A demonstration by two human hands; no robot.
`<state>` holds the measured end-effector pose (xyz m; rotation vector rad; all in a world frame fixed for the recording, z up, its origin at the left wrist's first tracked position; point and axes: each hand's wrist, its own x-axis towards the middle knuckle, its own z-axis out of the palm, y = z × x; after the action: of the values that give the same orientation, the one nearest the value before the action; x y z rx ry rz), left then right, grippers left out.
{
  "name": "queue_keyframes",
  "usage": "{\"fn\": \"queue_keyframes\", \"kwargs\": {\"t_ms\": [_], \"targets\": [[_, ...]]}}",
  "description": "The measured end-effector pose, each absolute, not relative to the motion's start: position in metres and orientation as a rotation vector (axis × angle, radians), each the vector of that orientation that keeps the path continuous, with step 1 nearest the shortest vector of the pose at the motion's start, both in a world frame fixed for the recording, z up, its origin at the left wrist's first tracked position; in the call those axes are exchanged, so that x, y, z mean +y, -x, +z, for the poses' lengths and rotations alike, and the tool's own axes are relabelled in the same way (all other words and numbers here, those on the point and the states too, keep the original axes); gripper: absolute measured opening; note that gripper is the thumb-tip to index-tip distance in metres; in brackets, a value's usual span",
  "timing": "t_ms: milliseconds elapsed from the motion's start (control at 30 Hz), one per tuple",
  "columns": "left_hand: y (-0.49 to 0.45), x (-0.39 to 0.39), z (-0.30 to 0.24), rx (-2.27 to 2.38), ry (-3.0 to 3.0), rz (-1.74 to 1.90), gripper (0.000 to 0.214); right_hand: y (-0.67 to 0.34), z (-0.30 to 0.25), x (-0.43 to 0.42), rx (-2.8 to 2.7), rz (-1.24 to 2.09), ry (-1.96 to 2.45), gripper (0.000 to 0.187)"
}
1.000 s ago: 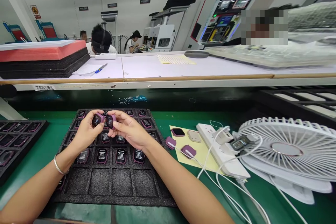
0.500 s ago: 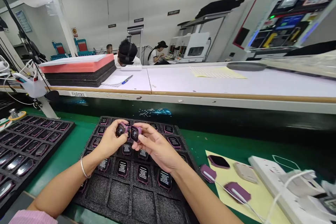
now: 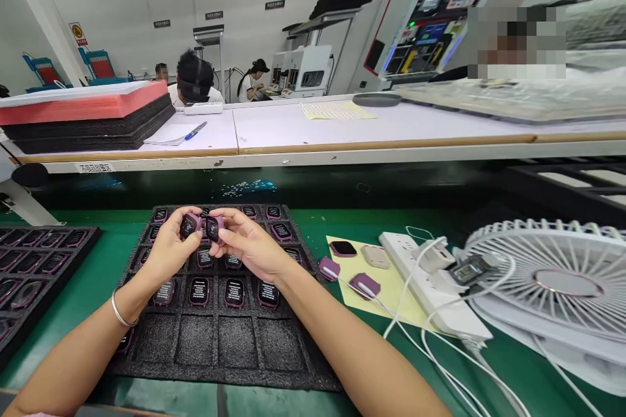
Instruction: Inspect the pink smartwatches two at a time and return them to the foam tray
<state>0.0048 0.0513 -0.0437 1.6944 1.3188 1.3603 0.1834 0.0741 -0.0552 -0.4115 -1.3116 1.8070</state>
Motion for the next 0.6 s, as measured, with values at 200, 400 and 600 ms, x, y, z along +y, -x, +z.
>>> {"fn": "queue_keyframes", "kwargs": {"t_ms": [200, 400, 600], "targets": [[-0.004, 0.0509, -0.0431, 1.309, -1.703, 1.358, 0.037, -0.1844, -0.0534, 0.0732, -1.312, 1.803, 0.396, 0.034], [-0.0032, 0.0519, -0.0424, 1.324, -1.712, 1.358, 0.036, -0.185, -0.0547, 0.0747, -1.345, 1.801, 0.409, 0.033], [-0.0018, 0.0546, -0.0459, 1.305, -1.673, 1.349, 0.039, -0.1846, -0.0544, 0.075, -1.345, 1.792, 0.429, 0.035]]}}
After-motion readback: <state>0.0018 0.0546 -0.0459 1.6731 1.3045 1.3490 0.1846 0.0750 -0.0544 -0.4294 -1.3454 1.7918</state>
